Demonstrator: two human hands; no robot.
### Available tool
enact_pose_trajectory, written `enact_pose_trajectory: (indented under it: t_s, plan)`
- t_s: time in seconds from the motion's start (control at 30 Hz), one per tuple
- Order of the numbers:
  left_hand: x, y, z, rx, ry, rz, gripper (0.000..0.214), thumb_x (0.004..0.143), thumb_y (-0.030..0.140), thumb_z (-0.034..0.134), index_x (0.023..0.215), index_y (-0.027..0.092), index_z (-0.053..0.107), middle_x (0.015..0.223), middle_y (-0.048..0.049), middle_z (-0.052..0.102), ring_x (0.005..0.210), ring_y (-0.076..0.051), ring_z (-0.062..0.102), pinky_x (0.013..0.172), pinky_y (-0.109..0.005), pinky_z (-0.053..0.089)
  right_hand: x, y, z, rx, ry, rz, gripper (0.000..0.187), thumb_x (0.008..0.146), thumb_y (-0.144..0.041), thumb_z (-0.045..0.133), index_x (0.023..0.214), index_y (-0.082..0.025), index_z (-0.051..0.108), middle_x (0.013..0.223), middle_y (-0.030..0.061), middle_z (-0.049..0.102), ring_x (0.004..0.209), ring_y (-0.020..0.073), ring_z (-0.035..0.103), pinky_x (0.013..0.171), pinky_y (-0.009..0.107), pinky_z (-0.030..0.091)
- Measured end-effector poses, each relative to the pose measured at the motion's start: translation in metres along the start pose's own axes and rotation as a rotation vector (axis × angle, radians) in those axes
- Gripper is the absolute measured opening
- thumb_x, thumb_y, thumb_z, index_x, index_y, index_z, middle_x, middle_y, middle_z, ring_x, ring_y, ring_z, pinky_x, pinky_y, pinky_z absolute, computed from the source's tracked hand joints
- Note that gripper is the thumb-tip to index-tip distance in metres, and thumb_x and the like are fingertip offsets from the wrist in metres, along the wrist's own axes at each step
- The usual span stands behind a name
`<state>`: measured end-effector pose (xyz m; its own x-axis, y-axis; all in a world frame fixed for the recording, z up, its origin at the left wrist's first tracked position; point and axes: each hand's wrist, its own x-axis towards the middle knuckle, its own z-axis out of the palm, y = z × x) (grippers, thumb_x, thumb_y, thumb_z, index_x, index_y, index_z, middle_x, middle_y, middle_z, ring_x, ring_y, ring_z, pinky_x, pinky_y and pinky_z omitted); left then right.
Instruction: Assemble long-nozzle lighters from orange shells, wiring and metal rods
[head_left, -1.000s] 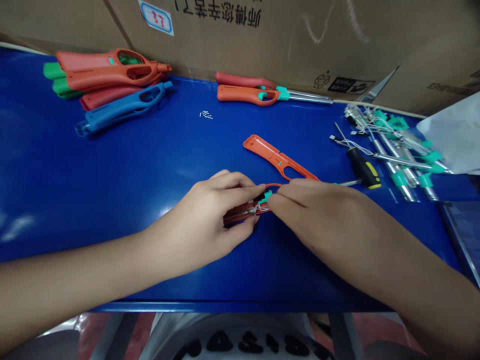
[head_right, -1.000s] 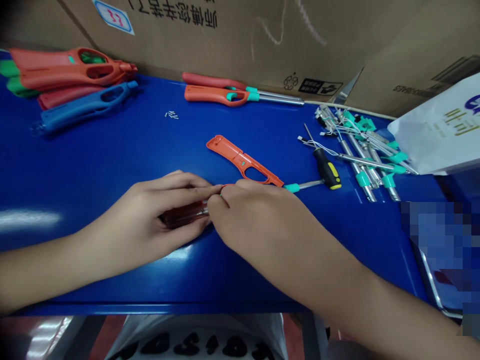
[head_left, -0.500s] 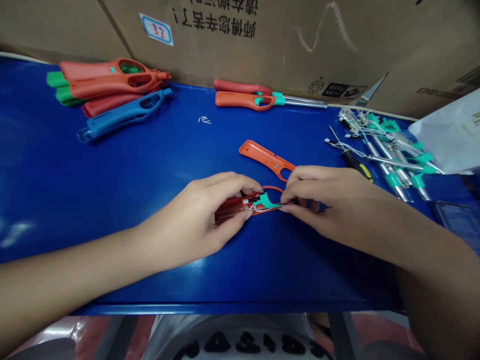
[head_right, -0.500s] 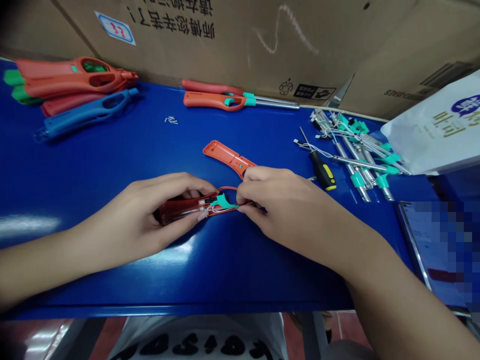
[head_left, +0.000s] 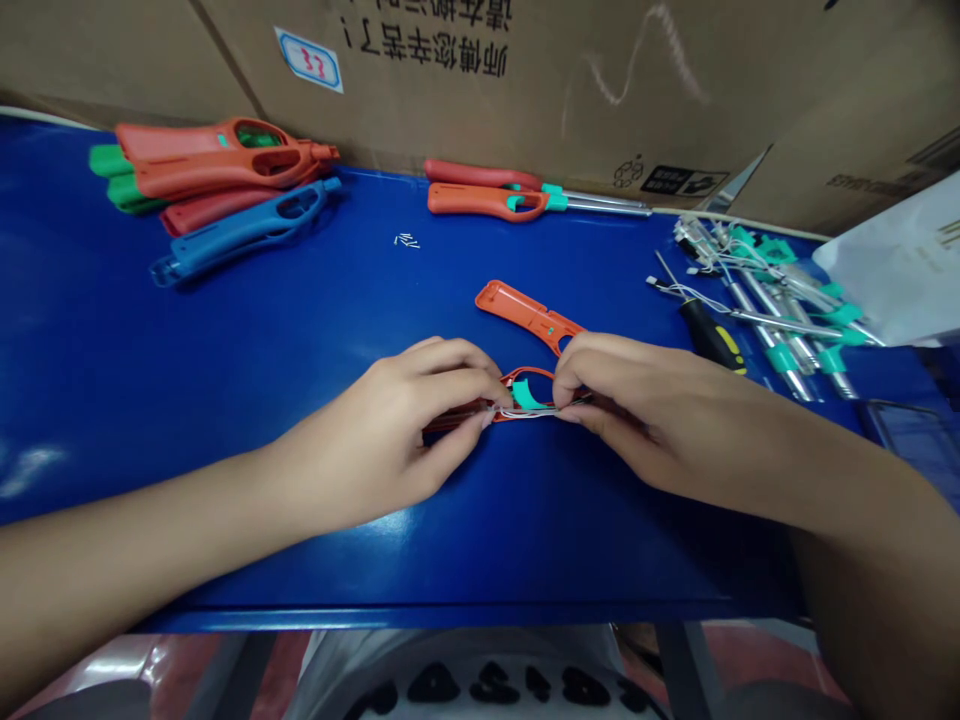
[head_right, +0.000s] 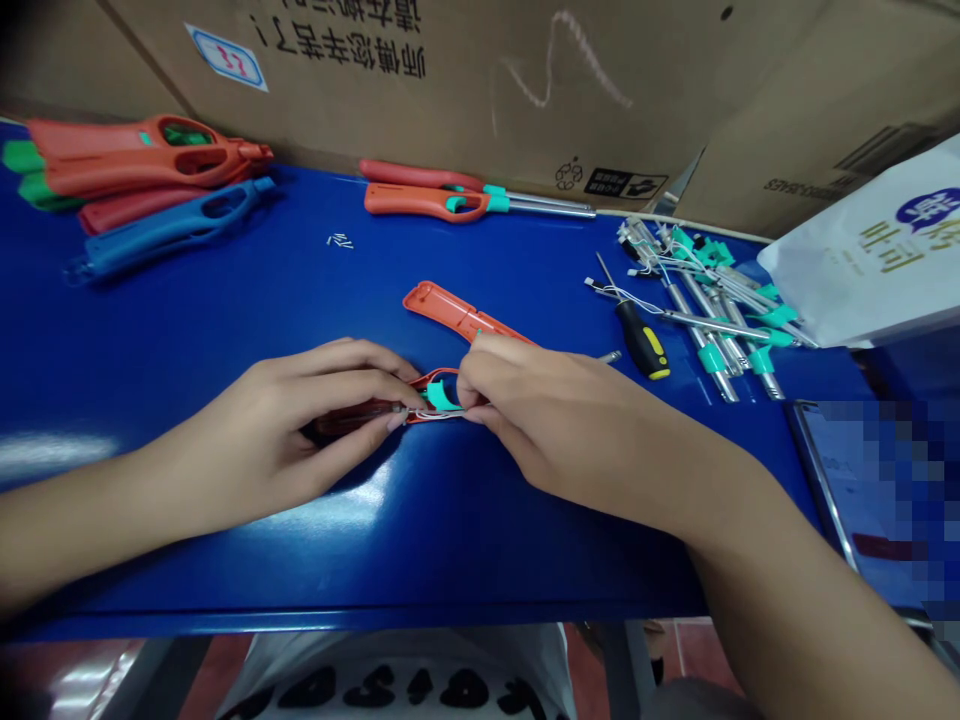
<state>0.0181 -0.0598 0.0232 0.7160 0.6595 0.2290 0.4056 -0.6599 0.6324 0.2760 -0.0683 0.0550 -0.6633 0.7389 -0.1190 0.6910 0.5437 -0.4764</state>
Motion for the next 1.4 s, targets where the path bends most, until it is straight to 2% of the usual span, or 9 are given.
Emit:
enact_pose_trajectory:
  t_s: [0.37,0.5,0.63,0.8,1.07,1.23,1.4]
  plan:
    - [0.001,-0.001,0.000,-0.017,-0.001,-0.017,0.016,0.096,0.013,0.058,0.105,0.017,0.070,0.110,-0.0046,0.069,0.101,-0.014,0.065,0.089,-0.025,0.052,-0.003,-0.003,-0.003,0.045,-0.070,-0.028,0.014,0.104,-0.021,0.042,0.095,-0.023,0.052,0.089,-0.0014,0.060,0.077,0.0147,0.053,0.070,0.027,0.038]
    - [0.001,-0.003,-0.001,0.007,0.010,-0.028,0.015,0.095,0.016,0.060,0.106,0.017,0.070,0.107,-0.0046,0.072,0.098,-0.015,0.067,0.085,-0.025,0.053,-0.002,0.001,0.000,-0.020,-0.032,-0.002,0.012,0.104,-0.027,0.044,0.099,-0.024,0.055,0.095,0.0007,0.063,0.081,0.0167,0.056,0.071,0.029,0.037]
    - [0.002,-0.006,-0.005,0.032,0.028,-0.029,0.013,0.095,0.020,0.062,0.103,0.019,0.072,0.104,-0.0046,0.075,0.094,-0.017,0.069,0.081,-0.027,0.054,0.002,0.003,0.001,-0.064,-0.024,-0.014,0.021,0.105,-0.036,0.044,0.095,-0.023,0.057,0.092,0.0020,0.062,0.079,0.0176,0.056,0.067,0.030,0.035]
    - [0.004,-0.007,-0.007,-0.015,0.009,-0.014,0.013,0.095,0.022,0.064,0.101,0.021,0.075,0.099,-0.0051,0.077,0.091,-0.018,0.070,0.078,-0.027,0.055,0.003,0.005,-0.003,-0.010,-0.015,-0.076,0.020,0.104,-0.028,0.044,0.088,-0.021,0.055,0.085,0.0014,0.061,0.074,0.0162,0.053,0.067,0.030,0.035]
    - [0.004,-0.009,-0.010,-0.029,0.003,-0.032,0.012,0.094,0.022,0.066,0.101,0.020,0.076,0.099,-0.0042,0.077,0.089,-0.016,0.071,0.074,-0.024,0.054,0.003,0.013,-0.010,0.011,-0.007,-0.101,0.018,0.099,-0.020,0.049,0.081,-0.021,0.052,0.078,-0.0008,0.059,0.068,0.0133,0.050,0.064,0.027,0.035]
    - [0.003,-0.011,-0.012,-0.027,0.000,-0.038,0.013,0.094,0.024,0.065,0.102,0.021,0.074,0.101,-0.0034,0.077,0.088,-0.016,0.070,0.073,-0.024,0.053,0.006,0.016,-0.010,0.069,0.023,-0.105,0.013,0.098,-0.022,0.056,0.086,-0.021,0.061,0.085,0.0014,0.066,0.074,0.0140,0.057,0.069,0.027,0.040]
    - [0.002,-0.008,-0.015,0.078,0.015,-0.068,0.014,0.092,0.024,0.065,0.104,0.019,0.069,0.104,-0.0035,0.074,0.091,-0.016,0.068,0.079,-0.026,0.051,0.009,0.015,-0.005,0.036,0.048,-0.092,0.011,0.097,-0.025,0.058,0.089,-0.021,0.063,0.089,0.0026,0.067,0.076,0.0150,0.057,0.067,0.027,0.038]
